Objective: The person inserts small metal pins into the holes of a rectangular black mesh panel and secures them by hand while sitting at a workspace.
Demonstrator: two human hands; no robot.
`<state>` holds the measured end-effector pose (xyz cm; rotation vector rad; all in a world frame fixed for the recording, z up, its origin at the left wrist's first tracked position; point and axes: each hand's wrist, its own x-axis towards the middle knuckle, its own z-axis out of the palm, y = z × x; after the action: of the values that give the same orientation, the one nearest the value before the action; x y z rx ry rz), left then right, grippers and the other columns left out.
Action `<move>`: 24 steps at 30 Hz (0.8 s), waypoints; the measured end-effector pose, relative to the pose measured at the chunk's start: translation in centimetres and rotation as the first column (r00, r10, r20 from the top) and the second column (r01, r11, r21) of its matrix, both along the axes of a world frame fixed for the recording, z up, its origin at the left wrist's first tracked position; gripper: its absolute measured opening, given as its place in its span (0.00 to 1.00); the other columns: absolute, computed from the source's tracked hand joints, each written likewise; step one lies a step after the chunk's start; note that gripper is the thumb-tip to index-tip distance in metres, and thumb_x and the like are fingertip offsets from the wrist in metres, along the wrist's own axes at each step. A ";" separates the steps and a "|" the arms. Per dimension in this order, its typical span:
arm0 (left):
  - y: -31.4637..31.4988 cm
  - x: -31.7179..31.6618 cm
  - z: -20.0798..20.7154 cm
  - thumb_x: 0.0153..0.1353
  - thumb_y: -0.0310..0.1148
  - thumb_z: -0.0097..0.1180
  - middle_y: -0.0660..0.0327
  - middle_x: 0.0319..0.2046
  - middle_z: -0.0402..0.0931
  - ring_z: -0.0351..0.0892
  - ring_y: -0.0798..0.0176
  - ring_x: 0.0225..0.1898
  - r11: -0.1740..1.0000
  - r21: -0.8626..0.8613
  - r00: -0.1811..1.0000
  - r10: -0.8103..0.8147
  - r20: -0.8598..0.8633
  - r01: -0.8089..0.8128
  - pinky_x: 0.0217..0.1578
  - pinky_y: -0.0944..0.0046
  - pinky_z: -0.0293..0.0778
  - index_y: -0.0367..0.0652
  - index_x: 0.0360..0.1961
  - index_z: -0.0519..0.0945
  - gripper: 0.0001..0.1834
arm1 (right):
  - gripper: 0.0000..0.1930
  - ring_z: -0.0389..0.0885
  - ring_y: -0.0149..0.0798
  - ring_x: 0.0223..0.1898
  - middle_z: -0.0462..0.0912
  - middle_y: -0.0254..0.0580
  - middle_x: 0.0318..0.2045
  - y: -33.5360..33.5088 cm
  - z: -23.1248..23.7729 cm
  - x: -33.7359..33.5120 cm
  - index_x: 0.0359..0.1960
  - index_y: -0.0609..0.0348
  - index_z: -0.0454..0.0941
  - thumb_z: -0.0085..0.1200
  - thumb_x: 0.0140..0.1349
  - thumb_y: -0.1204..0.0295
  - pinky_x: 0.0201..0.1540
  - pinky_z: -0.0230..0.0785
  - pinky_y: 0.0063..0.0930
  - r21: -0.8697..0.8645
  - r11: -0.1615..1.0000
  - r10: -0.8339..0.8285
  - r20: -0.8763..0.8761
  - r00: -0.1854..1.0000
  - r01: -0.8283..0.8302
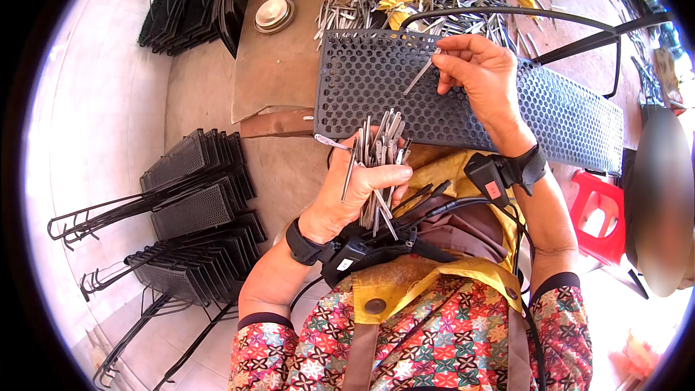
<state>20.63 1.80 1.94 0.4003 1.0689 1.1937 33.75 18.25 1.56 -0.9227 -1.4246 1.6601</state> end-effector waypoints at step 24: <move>0.1 -0.2 0.2 0.45 0.20 0.61 0.60 0.21 0.73 0.73 0.65 0.19 0.999 -0.035 0.998 0.015 0.055 -0.013 0.21 0.68 0.68 0.39 0.38 0.70 0.18 | 0.07 0.79 0.44 0.25 0.78 0.44 0.26 1.6 0.1 -3.5 0.31 0.62 0.76 0.55 0.49 0.82 0.28 0.71 0.27 0.880 0.474 -0.275 0.105 0.956 0.040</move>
<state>20.43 1.86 2.16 0.3322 1.0445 1.1905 30.29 19.82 1.71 -0.5937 -1.9645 0.4705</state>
